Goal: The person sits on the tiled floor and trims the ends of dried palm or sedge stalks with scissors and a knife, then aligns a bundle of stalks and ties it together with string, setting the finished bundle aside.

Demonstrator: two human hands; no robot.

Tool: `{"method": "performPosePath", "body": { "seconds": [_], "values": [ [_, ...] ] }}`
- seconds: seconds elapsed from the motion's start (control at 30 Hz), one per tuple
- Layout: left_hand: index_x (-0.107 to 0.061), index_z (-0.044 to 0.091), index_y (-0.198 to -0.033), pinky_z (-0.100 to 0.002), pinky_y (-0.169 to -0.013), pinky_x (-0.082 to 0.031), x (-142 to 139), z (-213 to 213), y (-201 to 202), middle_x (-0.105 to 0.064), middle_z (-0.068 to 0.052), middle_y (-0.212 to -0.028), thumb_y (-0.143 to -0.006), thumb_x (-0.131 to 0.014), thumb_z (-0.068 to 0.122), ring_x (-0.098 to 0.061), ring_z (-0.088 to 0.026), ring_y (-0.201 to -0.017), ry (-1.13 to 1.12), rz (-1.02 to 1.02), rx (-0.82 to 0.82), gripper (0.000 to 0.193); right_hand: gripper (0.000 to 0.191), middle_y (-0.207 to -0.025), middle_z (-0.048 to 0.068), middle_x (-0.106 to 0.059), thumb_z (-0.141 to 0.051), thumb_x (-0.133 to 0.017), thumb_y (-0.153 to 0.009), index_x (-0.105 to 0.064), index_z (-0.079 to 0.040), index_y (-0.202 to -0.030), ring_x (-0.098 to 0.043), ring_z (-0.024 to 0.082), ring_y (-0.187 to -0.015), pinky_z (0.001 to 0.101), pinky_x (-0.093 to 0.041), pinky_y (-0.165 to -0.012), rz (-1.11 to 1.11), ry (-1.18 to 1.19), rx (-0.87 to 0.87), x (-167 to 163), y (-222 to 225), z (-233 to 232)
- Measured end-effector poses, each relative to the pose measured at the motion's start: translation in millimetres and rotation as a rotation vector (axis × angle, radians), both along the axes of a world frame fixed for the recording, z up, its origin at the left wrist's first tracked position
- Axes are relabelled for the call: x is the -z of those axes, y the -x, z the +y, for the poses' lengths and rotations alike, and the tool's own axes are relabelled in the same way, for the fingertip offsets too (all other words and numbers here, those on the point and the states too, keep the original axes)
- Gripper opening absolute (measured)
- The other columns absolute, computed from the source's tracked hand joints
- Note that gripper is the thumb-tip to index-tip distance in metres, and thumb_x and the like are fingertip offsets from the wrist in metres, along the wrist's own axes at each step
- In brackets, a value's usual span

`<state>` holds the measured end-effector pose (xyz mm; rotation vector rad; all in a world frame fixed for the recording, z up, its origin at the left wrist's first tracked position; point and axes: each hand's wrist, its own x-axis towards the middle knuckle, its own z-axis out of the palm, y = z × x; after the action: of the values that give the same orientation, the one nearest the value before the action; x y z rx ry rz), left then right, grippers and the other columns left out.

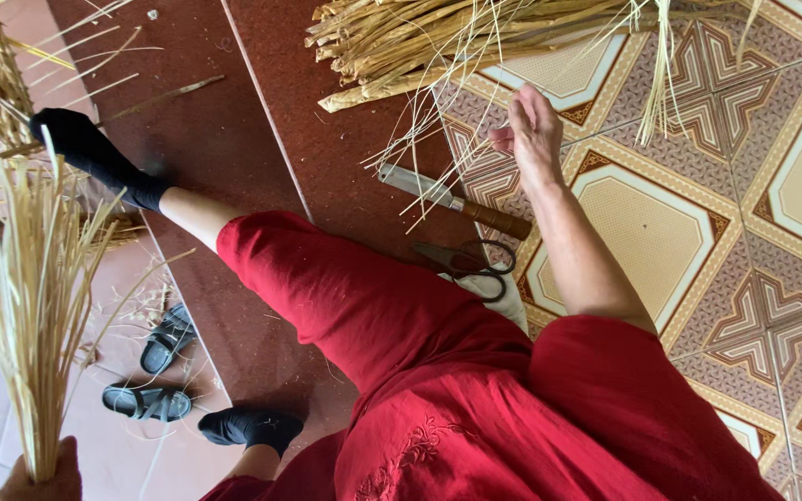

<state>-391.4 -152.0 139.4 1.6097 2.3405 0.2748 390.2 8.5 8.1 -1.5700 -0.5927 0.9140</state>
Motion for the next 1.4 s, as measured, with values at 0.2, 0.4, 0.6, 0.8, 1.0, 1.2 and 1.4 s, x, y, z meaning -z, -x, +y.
{"method": "performPosePath", "body": {
  "seconds": [0.2,0.4,0.6,0.8,1.0,1.2,1.4],
  "values": [
    [-0.078,0.000,-0.109,-0.041,-0.073,-0.058,2.9,0.2,-4.3,-0.072,-0.022,-0.079,-0.101,-0.083,0.031,-0.073,-0.027,-0.075,0.027,0.262,0.026,0.032,0.041,-0.111,0.020,-0.069,-0.021,-0.064,-0.102,-0.055,-0.002,-0.137,-0.075,0.015,-0.063,0.0285,-0.065,-0.051,0.092,0.040,-0.076,-6.4,-9.7,37.2],
    [-0.080,0.008,-0.117,-0.040,-0.073,-0.058,2.5,-5.8,-7.3,-0.072,-0.016,-0.079,-0.098,-0.082,0.038,-0.073,-0.023,-0.072,-0.016,0.273,0.004,0.035,0.017,-0.086,0.010,-0.075,-0.016,-0.079,-0.102,-0.073,-0.001,-0.108,-0.068,0.012,-0.062,0.0271,-0.060,-0.052,0.113,-0.090,-0.039,-33.5,-24.6,36.0],
    [-0.081,0.012,-0.107,-0.041,-0.070,-0.059,1.6,-7.6,-10.1,-0.071,-0.016,-0.074,-0.097,-0.083,0.045,-0.073,-0.027,-0.067,0.049,0.383,-0.041,0.034,0.022,-0.101,0.006,-0.073,-0.013,-0.072,-0.095,-0.069,-0.008,-0.116,-0.073,0.010,-0.059,0.0234,-0.064,-0.049,-0.124,0.104,-0.060,-30.7,-45.9,28.1],
    [-0.081,0.013,-0.110,-0.045,-0.072,-0.058,-1.3,-13.2,-14.6,-0.071,-0.017,-0.073,-0.098,-0.083,0.042,-0.072,-0.030,-0.066,0.067,0.354,-0.083,0.032,0.027,-0.107,0.017,-0.072,-0.014,-0.073,-0.104,-0.072,-0.001,-0.128,-0.072,0.015,-0.070,0.0258,-0.063,-0.050,-0.593,-0.019,-0.053,-18.0,-60.3,44.0],
    [-0.078,0.010,-0.108,-0.039,-0.073,-0.059,0.1,-7.2,-17.6,-0.071,-0.015,-0.076,-0.100,-0.084,0.039,-0.073,-0.025,-0.071,0.036,0.365,0.004,0.031,0.022,-0.071,0.006,-0.073,-0.027,-0.072,-0.098,-0.067,-0.006,-0.104,-0.064,0.013,-0.046,0.0285,-0.053,-0.036,0.026,0.120,0.135,-42.4,-71.4,98.0],
    [-0.079,0.009,-0.111,-0.036,-0.071,-0.060,1.4,-1.7,-19.2,-0.072,-0.013,-0.074,-0.100,-0.082,0.037,-0.074,-0.021,-0.068,0.067,0.351,0.014,0.030,0.022,-0.066,0.000,-0.068,-0.028,-0.078,-0.097,-0.067,-0.010,-0.091,-0.058,0.008,-0.046,0.0256,-0.047,-0.038,0.152,0.161,0.258,-47.0,-79.7,128.2],
    [-0.081,0.012,-0.110,-0.045,-0.077,-0.059,2.7,-5.5,-18.4,-0.072,-0.019,-0.075,-0.101,-0.080,0.046,-0.073,-0.031,-0.072,0.113,0.360,-0.066,0.036,0.020,-0.075,0.004,-0.074,-0.022,-0.082,-0.096,-0.071,-0.007,-0.088,-0.069,0.013,-0.061,0.0319,-0.061,-0.053,0.221,-0.119,0.181,-55.8,-82.6,131.4]
  ]
}}
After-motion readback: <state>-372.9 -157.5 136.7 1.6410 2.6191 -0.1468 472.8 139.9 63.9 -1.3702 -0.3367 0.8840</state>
